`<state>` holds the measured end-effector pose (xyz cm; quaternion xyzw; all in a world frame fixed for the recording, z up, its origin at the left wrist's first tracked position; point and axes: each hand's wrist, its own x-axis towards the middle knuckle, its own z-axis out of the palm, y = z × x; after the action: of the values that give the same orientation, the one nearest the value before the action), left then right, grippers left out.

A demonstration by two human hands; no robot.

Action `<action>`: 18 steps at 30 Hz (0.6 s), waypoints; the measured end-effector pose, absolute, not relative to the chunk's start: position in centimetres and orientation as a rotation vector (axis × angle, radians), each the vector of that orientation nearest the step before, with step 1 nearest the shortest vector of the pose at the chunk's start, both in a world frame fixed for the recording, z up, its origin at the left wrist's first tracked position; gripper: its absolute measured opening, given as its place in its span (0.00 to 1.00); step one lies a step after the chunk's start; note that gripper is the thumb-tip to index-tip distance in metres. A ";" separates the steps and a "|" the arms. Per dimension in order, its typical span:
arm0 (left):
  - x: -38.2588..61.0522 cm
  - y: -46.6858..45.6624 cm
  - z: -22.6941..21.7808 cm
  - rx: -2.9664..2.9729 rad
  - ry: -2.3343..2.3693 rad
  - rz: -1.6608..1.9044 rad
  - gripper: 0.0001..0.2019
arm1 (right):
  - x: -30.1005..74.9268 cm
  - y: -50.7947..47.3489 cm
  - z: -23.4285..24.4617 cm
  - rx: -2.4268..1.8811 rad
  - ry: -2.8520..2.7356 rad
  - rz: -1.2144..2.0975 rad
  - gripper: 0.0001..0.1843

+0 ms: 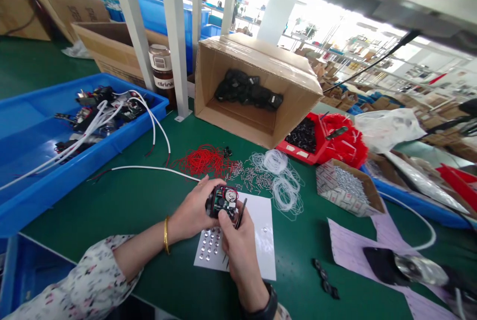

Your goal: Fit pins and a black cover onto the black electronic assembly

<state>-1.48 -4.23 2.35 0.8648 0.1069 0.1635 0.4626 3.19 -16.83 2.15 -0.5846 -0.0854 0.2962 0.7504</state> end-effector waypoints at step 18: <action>-2.1 1.0 6.1 1.861 0.011 -0.350 0.29 | 7.3 -23.7 2.2 -1.344 0.019 0.799 0.40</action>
<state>-2.13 1.02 6.09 0.7975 0.0048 -0.1500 0.5844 7.26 -23.72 2.19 -0.6058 0.0083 0.3601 0.7095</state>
